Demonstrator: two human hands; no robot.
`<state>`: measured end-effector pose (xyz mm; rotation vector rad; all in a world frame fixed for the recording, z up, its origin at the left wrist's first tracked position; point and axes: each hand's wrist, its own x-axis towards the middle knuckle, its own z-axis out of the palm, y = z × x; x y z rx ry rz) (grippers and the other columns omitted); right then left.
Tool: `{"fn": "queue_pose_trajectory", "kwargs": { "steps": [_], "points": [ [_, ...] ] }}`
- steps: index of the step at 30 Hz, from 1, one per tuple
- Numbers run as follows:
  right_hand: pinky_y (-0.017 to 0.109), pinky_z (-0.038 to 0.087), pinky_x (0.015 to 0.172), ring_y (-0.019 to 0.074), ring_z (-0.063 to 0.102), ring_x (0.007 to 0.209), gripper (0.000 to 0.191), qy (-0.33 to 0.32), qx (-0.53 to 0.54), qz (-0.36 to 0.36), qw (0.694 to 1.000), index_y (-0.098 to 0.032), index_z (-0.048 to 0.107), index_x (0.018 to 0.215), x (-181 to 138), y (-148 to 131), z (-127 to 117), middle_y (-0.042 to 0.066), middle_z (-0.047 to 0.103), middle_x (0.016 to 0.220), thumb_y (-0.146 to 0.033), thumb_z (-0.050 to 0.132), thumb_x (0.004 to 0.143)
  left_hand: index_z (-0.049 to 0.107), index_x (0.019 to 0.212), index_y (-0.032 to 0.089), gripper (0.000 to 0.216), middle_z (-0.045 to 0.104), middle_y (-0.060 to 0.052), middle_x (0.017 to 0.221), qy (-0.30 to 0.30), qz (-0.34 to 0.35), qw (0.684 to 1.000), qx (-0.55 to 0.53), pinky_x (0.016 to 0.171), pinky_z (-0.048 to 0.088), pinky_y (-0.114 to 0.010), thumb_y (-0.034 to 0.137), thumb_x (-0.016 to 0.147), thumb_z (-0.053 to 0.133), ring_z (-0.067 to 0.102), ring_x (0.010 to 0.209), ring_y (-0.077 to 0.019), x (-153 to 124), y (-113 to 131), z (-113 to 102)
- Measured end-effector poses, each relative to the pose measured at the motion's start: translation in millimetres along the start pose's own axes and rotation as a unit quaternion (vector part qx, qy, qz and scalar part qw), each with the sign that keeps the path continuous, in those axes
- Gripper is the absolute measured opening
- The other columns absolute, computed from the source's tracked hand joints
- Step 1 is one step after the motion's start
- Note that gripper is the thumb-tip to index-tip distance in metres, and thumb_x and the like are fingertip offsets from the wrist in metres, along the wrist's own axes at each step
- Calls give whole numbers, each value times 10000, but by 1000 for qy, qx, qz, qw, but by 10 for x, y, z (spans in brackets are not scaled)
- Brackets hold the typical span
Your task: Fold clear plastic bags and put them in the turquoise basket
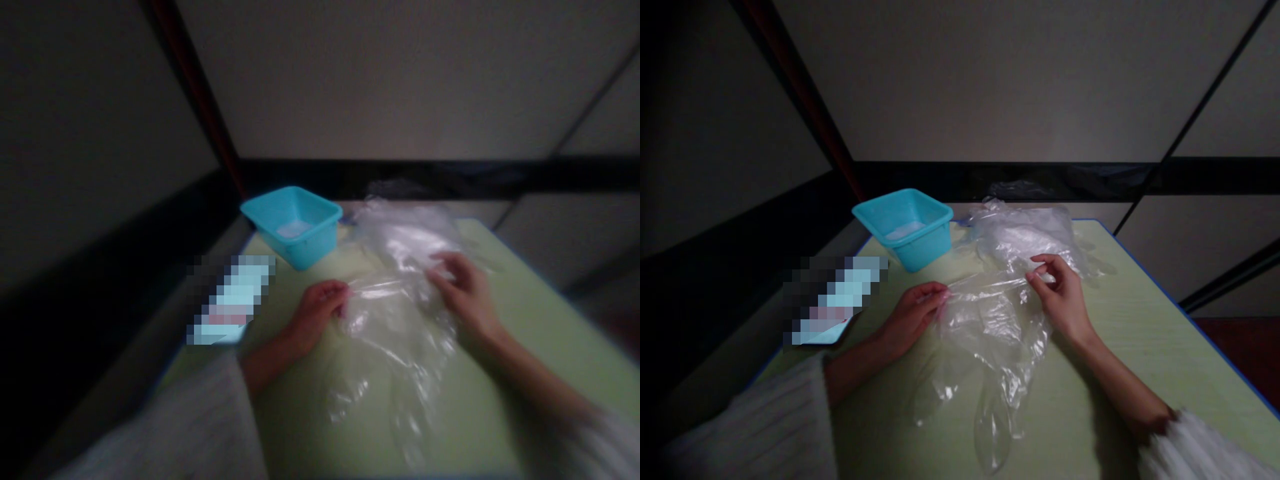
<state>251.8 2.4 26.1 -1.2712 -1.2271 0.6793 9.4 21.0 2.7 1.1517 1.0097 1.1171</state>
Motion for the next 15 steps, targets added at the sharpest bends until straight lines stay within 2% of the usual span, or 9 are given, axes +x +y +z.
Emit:
{"fn": "queue_pose_trajectory", "kwargs": {
  "steps": [3,7,9,11,13,15],
  "points": [
    [192,240,339,72,365,465,281,-3,-6,4,1000,-216,600,967,-8,-11,8,-24,506,724,-347,694,736,660,767,154,173,556,26,552,-7,23,1000,15,504,394,-188,304,692,702,498,526,-90,4,7,-10],
    [202,241,349,71,358,464,285,-10,-11,7,1000,-213,603,970,-24,-23,26,-26,505,731,-350,691,736,656,1000,196,362,663,-17,868,-18,90,992,87,619,470,-225,200,647,735,580,685,-121,-10,49,-2],
    [203,254,359,73,364,469,288,-21,-20,10,1000,-209,602,974,-27,-21,32,-26,505,726,-355,685,740,693,932,203,303,657,-34,970,-27,142,979,143,704,482,-244,149,637,730,596,782,-140,-29,71,6],
    [203,273,369,78,383,485,292,-29,-30,10,999,-205,600,977,-27,-16,36,-23,509,726,-358,680,742,716,774,194,147,654,-47,974,-37,183,965,183,762,477,-256,132,640,720,601,874,-168,-46,79,10],
    [202,287,379,85,405,507,291,-32,-37,8,999,-203,599,975,-28,-14,37,-18,517,739,-357,677,741,690,645,182,42,658,-57,946,-34,191,962,194,737,476,-251,147,658,707,604,895,-181,-48,65,7],
    [201,297,384,91,421,523,290,-32,-38,8,999,-201,597,968,-31,-18,37,-17,519,748,-356,678,737,663,654,177,50,666,-52,905,-10,168,971,167,685,477,-242,187,696,689,616,842,-170,-32,31,-2]
  ]
}}
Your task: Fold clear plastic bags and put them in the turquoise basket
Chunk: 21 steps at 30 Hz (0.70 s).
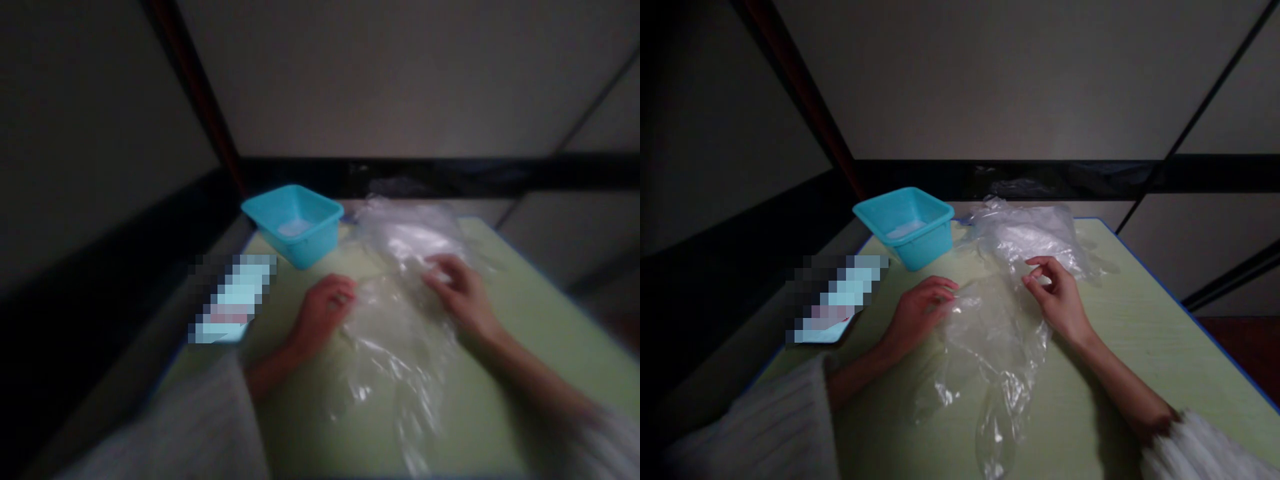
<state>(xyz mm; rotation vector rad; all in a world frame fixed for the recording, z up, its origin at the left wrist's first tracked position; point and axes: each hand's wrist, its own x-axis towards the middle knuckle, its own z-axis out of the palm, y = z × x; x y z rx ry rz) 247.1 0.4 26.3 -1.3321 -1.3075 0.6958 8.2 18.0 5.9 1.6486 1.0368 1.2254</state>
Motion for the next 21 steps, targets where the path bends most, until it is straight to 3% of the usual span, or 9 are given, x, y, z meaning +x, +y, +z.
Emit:
{"fn": "queue_pose_trajectory", "kwargs": {
  "steps": [4,9,15,21],
  "points": [
    [209,323,394,100,440,521,296,-8,10,9,1000,-207,587,990,-16,-19,1,-22,514,732,-362,664,750,582,770,177,185,682,-16,764,54,-66,993,-87,608,476,-232,335,752,676,638,671,-138,28,-72,8],
    [210,315,397,94,427,516,290,-10,1,10,1000,-209,592,983,-25,-21,1,-21,513,737,-366,665,750,477,722,186,338,711,-25,763,76,-126,977,-155,585,491,-242,443,728,697,659,624,-141,50,-27,14],
    [236,389,484,122,499,592,265,-26,-22,-12,999,-213,599,965,-8,10,-7,-4,551,783,-355,662,750,499,749,177,316,737,-66,790,78,-187,956,-213,636,516,-266,408,730,714,703,753,-199,54,36,11],
    [239,384,485,122,504,584,281,-43,-14,-11,999,-204,594,976,-7,19,-6,-4,551,776,-356,664,750,478,781,172,304,743,-79,789,80,-240,925,-283,665,512,-243,347,747,724,712,756,-182,60,51,16]
  ]
}}
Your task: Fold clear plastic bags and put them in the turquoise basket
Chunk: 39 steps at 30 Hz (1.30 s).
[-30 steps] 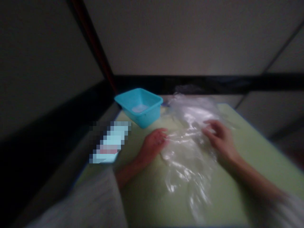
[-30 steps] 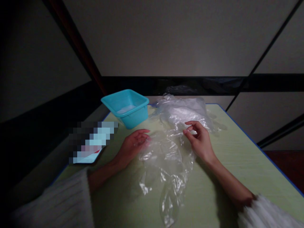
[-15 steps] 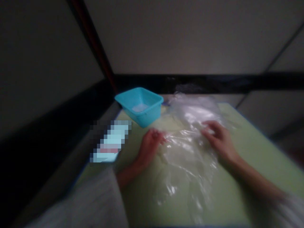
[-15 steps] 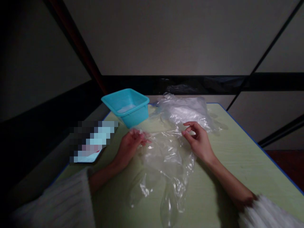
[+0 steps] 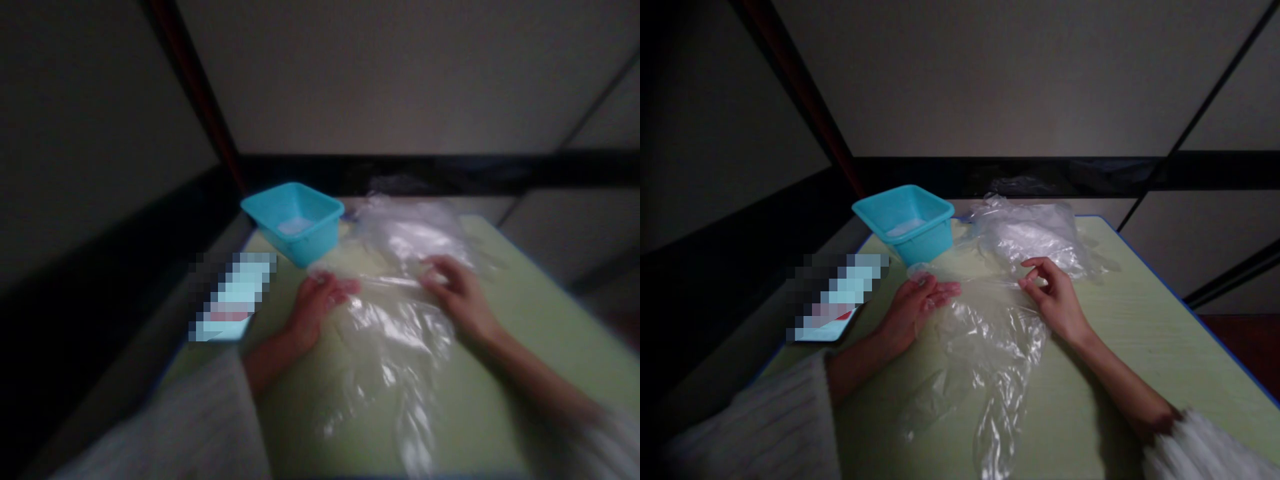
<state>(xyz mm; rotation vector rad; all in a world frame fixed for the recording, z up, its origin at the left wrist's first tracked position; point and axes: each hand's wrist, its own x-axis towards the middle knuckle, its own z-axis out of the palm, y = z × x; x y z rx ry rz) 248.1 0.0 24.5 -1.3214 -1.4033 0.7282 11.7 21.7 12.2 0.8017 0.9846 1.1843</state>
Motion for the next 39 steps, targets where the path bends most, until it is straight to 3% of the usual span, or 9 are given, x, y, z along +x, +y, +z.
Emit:
{"fn": "queue_pose_trajectory", "kwargs": {
  "steps": [6,17,31,34,39],
  "points": [
    [233,368,481,119,496,579,294,-6,22,-3,1000,-210,589,985,7,44,16,-19,535,747,-355,672,743,511,733,157,306,736,-63,747,-15,-2,999,-33,659,514,-243,338,720,757,710,730,-180,-2,38,6],
    [242,371,486,124,499,581,279,-14,23,-16,1000,-207,589,969,37,100,9,-20,533,733,-344,669,739,456,730,172,207,702,-5,609,34,-13,998,-48,400,420,-134,178,797,652,577,391,-75,18,48,34],
    [247,401,501,137,530,601,298,-7,8,-21,1000,-201,580,982,48,101,7,-11,545,749,-346,666,737,446,748,169,175,727,-34,682,34,-6,999,-35,386,410,-119,154,814,607,567,385,-61,7,67,30],
    [257,416,491,151,548,599,308,-15,-15,-21,1000,-196,559,1002,48,127,-17,0,548,753,-381,629,766,437,762,173,191,735,-40,723,11,12,1000,-2,386,406,-134,216,811,616,576,391,-67,24,65,11],
    [277,435,461,152,560,544,350,-14,-100,-31,994,-178,535,1031,44,130,-82,32,564,815,-441,570,803,417,806,182,297,740,-67,810,-75,9,996,54,380,378,-157,382,768,634,607,427,-94,53,94,-30]
  ]
}}
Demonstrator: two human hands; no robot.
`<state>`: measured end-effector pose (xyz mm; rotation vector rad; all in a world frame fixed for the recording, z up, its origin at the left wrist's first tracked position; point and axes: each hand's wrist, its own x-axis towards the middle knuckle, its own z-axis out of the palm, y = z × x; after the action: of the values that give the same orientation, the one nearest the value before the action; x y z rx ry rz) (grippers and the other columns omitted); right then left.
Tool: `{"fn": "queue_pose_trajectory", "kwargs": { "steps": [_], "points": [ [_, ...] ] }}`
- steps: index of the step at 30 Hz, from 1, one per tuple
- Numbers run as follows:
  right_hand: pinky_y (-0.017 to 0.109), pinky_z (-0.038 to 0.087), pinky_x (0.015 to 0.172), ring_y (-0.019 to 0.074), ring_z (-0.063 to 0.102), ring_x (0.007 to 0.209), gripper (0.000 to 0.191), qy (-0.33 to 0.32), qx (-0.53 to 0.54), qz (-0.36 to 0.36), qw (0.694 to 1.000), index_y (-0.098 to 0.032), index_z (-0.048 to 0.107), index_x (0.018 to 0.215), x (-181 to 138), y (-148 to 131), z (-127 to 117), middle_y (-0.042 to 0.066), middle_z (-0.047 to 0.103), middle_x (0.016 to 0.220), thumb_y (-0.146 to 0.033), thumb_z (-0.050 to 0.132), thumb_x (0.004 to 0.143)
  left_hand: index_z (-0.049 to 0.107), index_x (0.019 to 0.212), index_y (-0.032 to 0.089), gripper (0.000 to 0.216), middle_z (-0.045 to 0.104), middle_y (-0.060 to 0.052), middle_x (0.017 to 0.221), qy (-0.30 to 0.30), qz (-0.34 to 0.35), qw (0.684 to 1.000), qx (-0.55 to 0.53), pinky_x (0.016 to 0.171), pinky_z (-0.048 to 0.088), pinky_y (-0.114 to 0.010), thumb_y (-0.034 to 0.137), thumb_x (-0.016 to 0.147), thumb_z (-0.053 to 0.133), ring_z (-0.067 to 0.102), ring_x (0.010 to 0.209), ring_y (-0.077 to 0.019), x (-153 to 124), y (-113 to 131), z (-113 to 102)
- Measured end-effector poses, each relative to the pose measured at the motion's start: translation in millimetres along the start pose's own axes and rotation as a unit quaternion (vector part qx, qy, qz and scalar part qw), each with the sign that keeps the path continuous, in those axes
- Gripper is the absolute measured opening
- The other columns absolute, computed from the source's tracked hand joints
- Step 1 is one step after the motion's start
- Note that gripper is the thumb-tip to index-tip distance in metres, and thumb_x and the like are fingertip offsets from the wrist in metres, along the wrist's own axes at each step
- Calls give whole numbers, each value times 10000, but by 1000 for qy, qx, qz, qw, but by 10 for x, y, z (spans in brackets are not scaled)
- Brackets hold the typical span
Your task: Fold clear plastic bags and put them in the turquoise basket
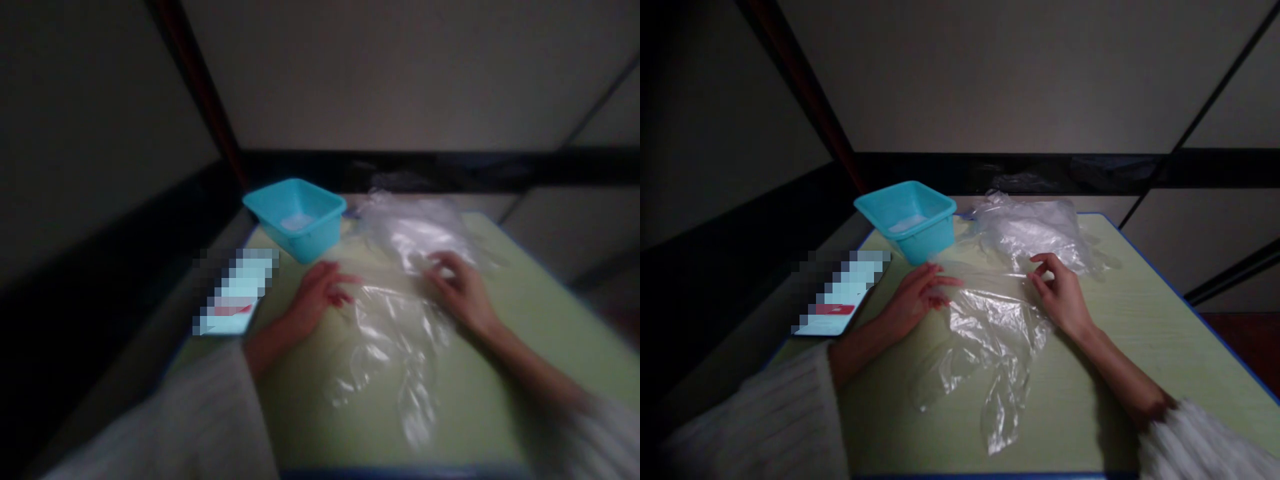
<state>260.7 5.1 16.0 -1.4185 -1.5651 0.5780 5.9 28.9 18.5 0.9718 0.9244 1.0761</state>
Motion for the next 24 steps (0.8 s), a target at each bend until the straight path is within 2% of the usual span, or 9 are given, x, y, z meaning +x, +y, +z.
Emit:
{"fn": "queue_pose_trajectory", "kwargs": {
  "steps": [4,7,11,14,17,21,24],
  "points": [
    [266,422,422,148,557,505,369,6,-33,2,999,-171,539,1027,13,1,-18,43,578,819,-465,563,805,413,900,196,400,731,-53,763,-52,27,995,78,377,337,-174,469,726,648,609,461,-118,21,0,-41],
    [258,415,408,157,572,513,376,4,-37,7,999,-167,537,1031,28,13,-21,51,582,820,-470,551,809,432,1000,187,469,707,-11,663,-82,67,984,144,469,406,-203,395,678,703,634,548,-141,52,-37,-85],
    [256,406,405,152,569,492,368,14,-55,1,998,-166,537,1029,41,30,-32,50,585,817,-462,544,812,439,1092,176,542,692,16,645,-160,47,966,195,637,484,-268,274,655,744,673,621,-164,54,-71,-131],
    [268,415,429,152,574,479,341,16,-79,-10,997,-165,532,1038,41,40,-46,51,599,810,-433,528,827,440,1133,173,548,659,40,580,-170,30,961,216,552,469,-239,239,674,732,646,510,-149,15,-53,-125],
    [277,411,456,144,551,452,297,6,-120,-29,992,-165,524,1065,33,56,-63,46,619,776,-371,496,851,471,1110,176,489,607,63,489,-124,39,968,215,451,420,-199,222,685,709,580,406,-131,-27,-10,-83],
    [281,385,485,141,515,454,291,2,-208,-67,976,-172,532,1107,21,86,-81,57,659,787,-291,468,850,559,953,190,305,490,100,381,13,70,972,225,356,308,-172,163,672,675,449,297,-102,-52,45,-28],
    [297,381,512,163,525,493,289,14,-294,-81,952,-179,559,1096,13,90,-95,72,672,814,-290,464,847,581,869,197,211,437,106,369,84,96,959,253,359,255,-178,131,678,642,395,291,-88,-54,64,-21]
  ]
}}
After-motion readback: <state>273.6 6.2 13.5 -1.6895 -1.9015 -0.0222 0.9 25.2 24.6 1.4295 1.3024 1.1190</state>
